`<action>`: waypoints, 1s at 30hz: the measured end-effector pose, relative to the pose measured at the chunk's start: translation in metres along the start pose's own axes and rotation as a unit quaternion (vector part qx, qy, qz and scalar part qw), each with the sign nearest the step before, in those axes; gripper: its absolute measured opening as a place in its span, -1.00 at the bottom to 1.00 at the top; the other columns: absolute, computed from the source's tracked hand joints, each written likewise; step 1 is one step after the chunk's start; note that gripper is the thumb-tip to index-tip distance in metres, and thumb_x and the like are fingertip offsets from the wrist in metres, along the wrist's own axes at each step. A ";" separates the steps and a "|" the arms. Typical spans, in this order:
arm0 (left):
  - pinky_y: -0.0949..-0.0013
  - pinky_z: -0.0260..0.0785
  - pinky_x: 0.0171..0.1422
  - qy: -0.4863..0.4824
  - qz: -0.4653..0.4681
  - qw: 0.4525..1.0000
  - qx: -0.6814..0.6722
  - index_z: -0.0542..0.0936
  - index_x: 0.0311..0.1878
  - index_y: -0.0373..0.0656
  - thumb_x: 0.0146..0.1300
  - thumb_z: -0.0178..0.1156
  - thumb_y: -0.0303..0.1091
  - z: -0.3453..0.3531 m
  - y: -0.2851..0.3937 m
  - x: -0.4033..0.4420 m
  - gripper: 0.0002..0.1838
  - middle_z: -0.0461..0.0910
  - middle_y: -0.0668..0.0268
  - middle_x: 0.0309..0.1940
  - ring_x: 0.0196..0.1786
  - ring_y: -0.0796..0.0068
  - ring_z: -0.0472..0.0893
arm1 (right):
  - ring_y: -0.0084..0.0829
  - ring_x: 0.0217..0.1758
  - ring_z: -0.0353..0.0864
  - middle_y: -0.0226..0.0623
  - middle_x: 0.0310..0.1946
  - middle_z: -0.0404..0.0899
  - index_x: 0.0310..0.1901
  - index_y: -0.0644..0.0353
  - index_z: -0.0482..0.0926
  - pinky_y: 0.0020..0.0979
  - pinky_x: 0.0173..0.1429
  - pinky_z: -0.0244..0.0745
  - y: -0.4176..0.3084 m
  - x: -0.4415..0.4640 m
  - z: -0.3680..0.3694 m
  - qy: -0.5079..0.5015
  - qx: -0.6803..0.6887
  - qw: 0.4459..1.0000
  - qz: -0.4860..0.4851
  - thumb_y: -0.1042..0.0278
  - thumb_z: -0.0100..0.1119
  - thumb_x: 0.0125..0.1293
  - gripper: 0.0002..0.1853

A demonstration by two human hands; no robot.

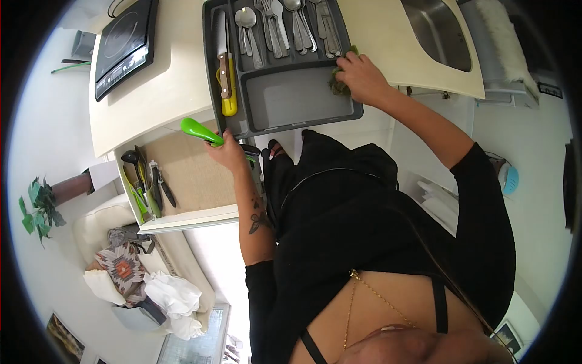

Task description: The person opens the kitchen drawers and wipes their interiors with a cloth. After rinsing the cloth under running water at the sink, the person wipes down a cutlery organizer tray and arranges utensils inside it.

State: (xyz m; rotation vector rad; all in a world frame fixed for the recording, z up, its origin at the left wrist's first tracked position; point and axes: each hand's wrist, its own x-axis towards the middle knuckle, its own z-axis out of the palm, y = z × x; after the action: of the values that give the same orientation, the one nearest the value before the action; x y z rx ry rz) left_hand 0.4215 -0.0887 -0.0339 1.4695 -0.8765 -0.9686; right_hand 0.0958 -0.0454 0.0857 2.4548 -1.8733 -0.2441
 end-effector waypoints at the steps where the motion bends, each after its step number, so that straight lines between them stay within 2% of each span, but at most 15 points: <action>1: 0.43 0.32 -0.32 0.000 0.000 1.000 0.001 0.38 -0.27 -0.36 0.01 0.21 -0.54 -0.001 -0.002 0.001 -0.76 0.41 0.24 -0.43 -0.47 0.48 0.41 | -0.30 0.04 0.37 -0.35 -0.16 0.49 -0.36 0.14 0.65 -0.32 0.02 0.30 -0.001 -0.002 0.005 0.000 0.001 1.000 0.000 0.44 0.14 -0.08 -0.81; 3: 0.40 0.32 -0.30 -0.002 0.014 0.999 0.050 0.37 -0.23 -0.39 0.01 0.23 -0.51 -0.004 -0.006 0.005 -0.71 0.42 0.21 -0.40 -0.42 0.45 0.42 | -0.32 0.07 0.35 -0.35 -0.13 0.49 -0.39 0.14 0.66 -0.33 0.04 0.29 -0.007 -0.001 0.001 -0.103 -0.026 0.994 -0.015 0.37 0.19 -0.09 -0.82; 4: 0.40 0.32 -0.30 -0.004 0.014 0.998 0.053 0.37 -0.23 -0.39 0.01 0.23 -0.51 -0.003 -0.010 0.004 -0.71 0.42 0.21 -0.40 -0.42 0.45 0.42 | -0.32 0.07 0.35 -0.35 -0.13 0.49 -0.39 0.14 0.66 -0.33 0.04 0.29 -0.005 0.000 0.001 -0.104 -0.023 0.994 -0.014 0.37 0.19 -0.09 -0.82; 6: 0.38 0.33 -0.26 0.037 0.010 0.999 0.035 0.37 -0.17 -0.44 0.01 0.24 -0.48 0.004 -0.002 0.000 -0.65 0.43 0.16 -0.35 -0.37 0.40 0.44 | -0.31 0.09 0.33 -0.37 -0.12 0.49 -0.43 0.13 0.66 -0.28 0.04 0.26 -0.001 0.002 0.002 -0.167 -0.042 0.976 -0.136 0.34 0.21 -0.11 -0.84; 12: 0.33 0.34 -0.17 0.100 0.018 0.993 0.051 0.34 -0.15 -0.53 0.01 0.22 -0.48 0.017 0.020 -0.004 -0.61 0.44 0.09 -0.30 -0.30 0.33 0.44 | -0.30 0.09 0.32 -0.39 -0.14 0.48 -0.47 0.12 0.67 -0.21 0.03 0.19 -0.015 -0.007 0.014 -0.173 0.021 0.963 -0.208 0.34 0.20 -0.12 -0.86; 16: 0.32 0.35 -0.11 0.124 0.037 0.991 0.033 0.35 -0.15 -0.47 -0.02 0.26 -0.48 0.017 0.008 0.005 -0.60 0.45 0.10 -0.31 -0.27 0.30 0.47 | -0.29 0.09 0.31 -0.38 -0.14 0.48 -0.44 0.14 0.67 -0.17 0.04 0.18 -0.024 -0.007 0.016 -0.201 0.067 0.955 -0.210 0.36 0.18 -0.11 -0.84; 19: 0.33 0.35 -0.12 0.117 0.031 0.991 0.051 0.36 -0.15 -0.48 -0.03 0.25 -0.48 0.019 0.009 0.005 -0.60 0.46 0.07 -0.29 -0.27 0.30 0.47 | -0.27 0.10 0.30 -0.36 -0.11 0.46 -0.45 0.16 0.67 -0.10 0.05 0.19 -0.028 -0.017 0.006 -0.228 0.072 0.947 -0.215 0.31 0.23 -0.13 -0.82; 22: 0.31 0.34 -0.09 0.105 0.007 0.993 0.059 0.33 -0.09 -0.56 -0.02 0.22 -0.48 0.019 0.017 0.002 -0.54 0.44 0.02 -0.24 -0.23 0.27 0.47 | -0.27 0.11 0.30 -0.36 -0.10 0.43 -0.46 0.15 0.68 -0.07 0.05 0.20 -0.039 -0.043 0.008 -0.116 0.077 0.967 -0.212 0.21 0.30 -0.19 -0.76; 24: 0.32 0.35 -0.09 0.124 -0.007 0.990 0.065 0.33 -0.09 -0.55 -0.02 0.22 -0.48 0.022 0.018 0.002 -0.54 0.44 0.02 -0.23 -0.22 0.26 0.48 | -0.27 0.13 0.29 -0.38 -0.08 0.42 -0.47 0.11 0.68 -0.07 0.06 0.21 -0.053 -0.045 0.010 -0.137 -0.026 0.974 -0.181 0.12 0.37 -0.27 -0.70; 27: 0.32 0.36 -0.09 0.122 -0.003 0.992 0.039 0.31 -0.05 -0.55 -0.01 0.21 -0.48 0.022 0.017 -0.002 -0.52 0.44 0.00 -0.21 -0.21 0.25 0.49 | -0.28 0.15 0.28 -0.40 -0.09 0.42 -0.45 0.08 0.69 -0.11 0.07 0.22 -0.054 -0.038 0.009 -0.196 -0.012 0.966 -0.167 0.12 0.38 -0.28 -0.69; 30: 0.33 0.37 -0.08 0.118 -0.020 0.992 0.027 0.30 -0.02 -0.56 -0.01 0.20 -0.49 0.022 0.016 -0.005 -0.50 0.43 -0.02 -0.19 -0.20 0.25 0.49 | -0.29 0.16 0.28 -0.39 -0.11 0.45 -0.45 0.08 0.69 -0.14 0.06 0.23 -0.050 -0.035 0.012 -0.189 -0.009 0.961 -0.201 0.12 0.38 -0.29 -0.70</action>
State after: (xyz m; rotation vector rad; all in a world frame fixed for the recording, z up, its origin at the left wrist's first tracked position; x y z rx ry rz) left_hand 0.3994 -0.0949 -0.0184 1.6168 -0.7075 -0.7860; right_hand 0.1329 0.0026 0.0712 2.9176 -1.4306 -0.7917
